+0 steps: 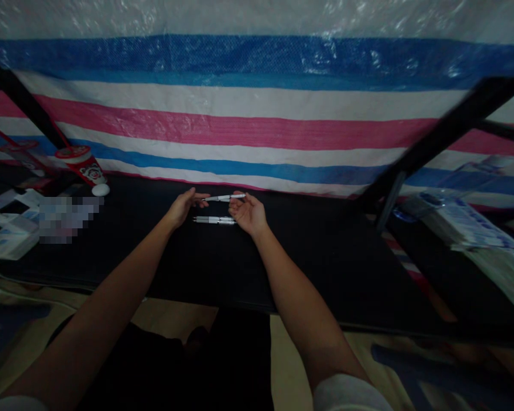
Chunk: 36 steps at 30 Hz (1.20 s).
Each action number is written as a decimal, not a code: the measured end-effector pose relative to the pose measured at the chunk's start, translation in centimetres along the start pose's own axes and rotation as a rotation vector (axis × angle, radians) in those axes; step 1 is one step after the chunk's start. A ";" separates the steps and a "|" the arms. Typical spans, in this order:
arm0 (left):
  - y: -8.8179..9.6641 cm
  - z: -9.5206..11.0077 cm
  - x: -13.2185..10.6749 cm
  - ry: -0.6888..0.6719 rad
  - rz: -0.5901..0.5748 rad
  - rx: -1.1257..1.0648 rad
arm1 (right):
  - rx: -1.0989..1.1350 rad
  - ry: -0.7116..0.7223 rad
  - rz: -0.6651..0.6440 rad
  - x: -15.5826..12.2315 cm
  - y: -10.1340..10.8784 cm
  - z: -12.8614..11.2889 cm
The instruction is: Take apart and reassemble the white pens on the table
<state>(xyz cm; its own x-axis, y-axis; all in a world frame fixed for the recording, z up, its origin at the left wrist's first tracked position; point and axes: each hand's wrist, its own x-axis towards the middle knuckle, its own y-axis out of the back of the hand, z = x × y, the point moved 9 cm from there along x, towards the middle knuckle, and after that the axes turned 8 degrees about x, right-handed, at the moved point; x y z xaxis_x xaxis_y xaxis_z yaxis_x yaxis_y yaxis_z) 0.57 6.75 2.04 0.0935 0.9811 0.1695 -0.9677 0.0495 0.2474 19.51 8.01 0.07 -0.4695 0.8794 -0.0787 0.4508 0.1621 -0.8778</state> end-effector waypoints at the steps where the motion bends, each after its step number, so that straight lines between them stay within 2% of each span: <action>1: 0.0 0.0 0.0 0.000 -0.003 -0.004 | 0.005 -0.002 -0.003 0.0 0.0 0.0; 12: -0.1 -0.1 -0.2 0.043 -0.017 -0.001 | -0.016 -0.022 -0.043 0.0 -0.2 0.1; 20: 0.1 0.1 -0.3 0.070 -0.001 0.075 | -0.123 0.017 0.002 -0.1 0.0 -0.2; 26: 0.2 -0.1 0.0 0.010 0.064 0.054 | -0.210 0.059 0.014 -0.1 -0.2 -0.7; 28: 0.3 -0.5 0.1 0.007 0.084 0.038 | -0.316 0.145 0.024 0.0 -0.1 -1.5; 31: 0.9 -1.1 0.3 0.017 0.108 0.078 | -0.613 0.343 0.079 -0.2 0.5 -3.4; 36: 1.5 -1.3 0.3 -0.046 0.134 0.413 | -1.154 0.512 0.150 -0.5 0.8 -4.6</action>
<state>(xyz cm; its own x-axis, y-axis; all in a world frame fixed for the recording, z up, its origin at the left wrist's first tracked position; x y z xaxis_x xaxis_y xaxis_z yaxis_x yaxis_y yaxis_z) -1.20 7.33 1.18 -0.0076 0.9639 0.2660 -0.7979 -0.1662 0.5794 23.63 9.75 1.61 -0.1269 0.9527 0.2762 0.9915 0.1135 0.0640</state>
